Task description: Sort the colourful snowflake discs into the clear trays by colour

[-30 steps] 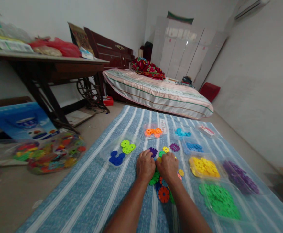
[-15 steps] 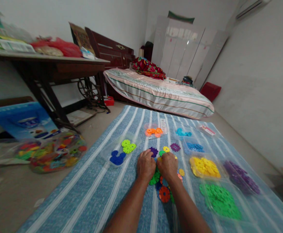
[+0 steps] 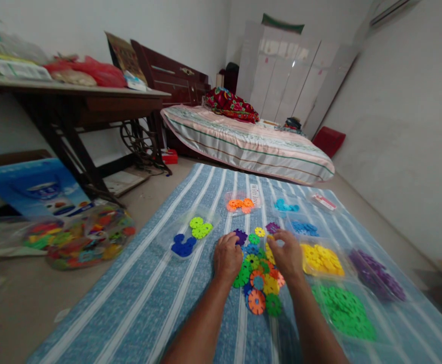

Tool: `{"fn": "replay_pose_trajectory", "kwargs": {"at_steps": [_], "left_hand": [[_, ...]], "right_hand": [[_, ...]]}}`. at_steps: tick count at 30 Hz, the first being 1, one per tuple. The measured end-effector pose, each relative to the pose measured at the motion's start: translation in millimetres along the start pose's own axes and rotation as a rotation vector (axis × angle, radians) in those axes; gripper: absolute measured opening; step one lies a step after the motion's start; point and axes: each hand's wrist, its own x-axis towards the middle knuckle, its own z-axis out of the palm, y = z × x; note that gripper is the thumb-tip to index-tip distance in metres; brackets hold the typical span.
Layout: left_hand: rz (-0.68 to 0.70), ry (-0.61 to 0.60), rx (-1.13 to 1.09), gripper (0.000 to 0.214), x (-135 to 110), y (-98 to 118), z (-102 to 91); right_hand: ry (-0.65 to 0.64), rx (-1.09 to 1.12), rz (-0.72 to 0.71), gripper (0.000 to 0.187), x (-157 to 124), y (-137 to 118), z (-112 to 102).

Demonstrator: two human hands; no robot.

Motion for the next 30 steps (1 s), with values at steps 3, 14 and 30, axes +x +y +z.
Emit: {"fn": "replay_pose_trajectory", "kwargs": {"at_steps": [3,14,30], "left_hand": [[-0.011,-0.007,-0.001,0.029,1,0,0.7],[-0.010,-0.022,-0.020,0.030,3,-3,0.5],[-0.039,-0.033,-0.035,0.030,4,0,-1.7]], "right_hand": [[0.155,-0.188,-0.007,0.023,10,23,-34],[-0.234,-0.324,0.018,0.027,-37,15,-26],[-0.187,-0.218,0.003,0.029,-68,48,-9]]}}
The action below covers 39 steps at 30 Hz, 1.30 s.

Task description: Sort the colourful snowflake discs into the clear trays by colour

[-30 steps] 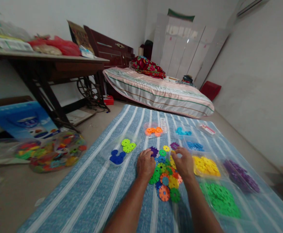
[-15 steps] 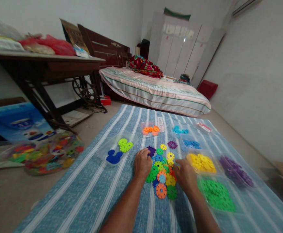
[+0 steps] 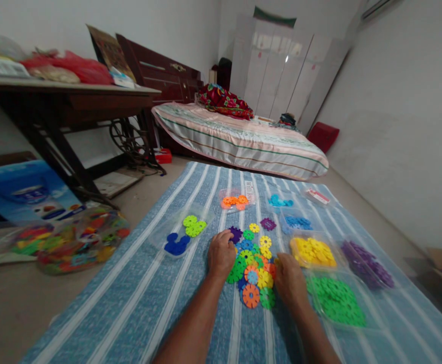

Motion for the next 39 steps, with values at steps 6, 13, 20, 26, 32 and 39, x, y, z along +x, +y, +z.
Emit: {"fn": "replay_pose_trajectory", "kwargs": {"at_steps": [6,13,20,26,32,39], "left_hand": [[-0.011,0.009,-0.015,0.030,1,-3,1.6],[0.027,0.056,-0.031,0.030,1,-8,6.6],[0.030,0.087,-0.072,0.029,1,-12,10.5],[0.008,0.108,-0.125,0.029,1,-14,10.9],[0.004,0.104,-0.128,0.028,-1,-16,8.3],[0.027,0.082,-0.042,0.023,-8,-16,4.4]], "right_hand": [[-0.034,-0.031,-0.013,0.021,-1,6,3],[0.005,0.006,-0.060,0.021,-1,5,5],[0.079,-0.083,-0.113,0.023,-6,7,8],[0.204,-0.065,-0.185,0.016,-14,-3,5],[0.380,-0.002,-0.312,0.018,5,-3,-31],[0.494,-0.026,-0.234,0.023,20,7,-55]]}}
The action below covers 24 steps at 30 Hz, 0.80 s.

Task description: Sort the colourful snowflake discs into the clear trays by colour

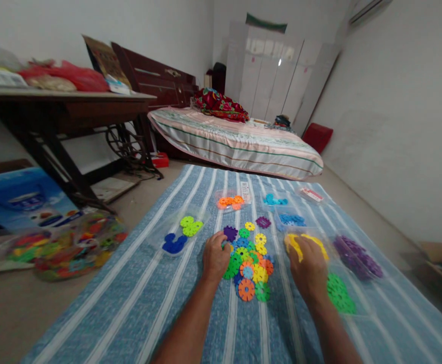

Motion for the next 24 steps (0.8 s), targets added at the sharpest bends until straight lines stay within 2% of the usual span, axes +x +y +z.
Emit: {"fn": "replay_pose_trajectory", "kwargs": {"at_steps": [5,10,17,24], "left_hand": [[0.053,0.015,0.099,0.023,-11,1,-1.7],[0.107,-0.010,0.160,0.019,-16,3,-6.8],[0.120,-0.061,0.109,0.013,-13,3,-12.4],[0.056,-0.050,0.013,0.007,-10,4,-13.8]], "right_hand": [[-0.206,0.237,-0.061,0.017,-41,-31,9],[-0.252,0.279,-0.041,0.021,-69,-38,21],[-0.256,0.297,-0.002,0.020,-74,-35,24],[-0.299,0.294,-0.027,0.022,-73,-38,22]]}}
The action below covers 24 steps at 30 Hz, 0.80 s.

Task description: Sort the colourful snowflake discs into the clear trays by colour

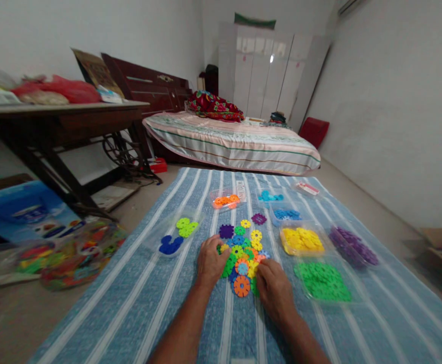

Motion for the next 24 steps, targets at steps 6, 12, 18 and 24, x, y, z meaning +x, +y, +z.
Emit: {"fn": "replay_pose_trajectory", "kwargs": {"at_steps": [6,12,18,24], "left_hand": [[-0.052,0.008,-0.086,0.012,1,1,-1.9],[-0.028,0.065,-0.169,0.022,1,-2,-1.4],[0.000,0.102,-0.205,0.023,-3,-1,-5.0],[0.062,0.125,-0.217,0.019,-8,6,-10.0]], "right_hand": [[-0.015,-0.022,-0.023,0.022,-2,-4,1],[-0.042,-0.021,-0.063,0.022,-5,-15,1],[-0.020,-0.005,-0.051,0.024,-6,-20,0],[0.044,0.045,-0.038,0.022,1,-26,-3]]}}
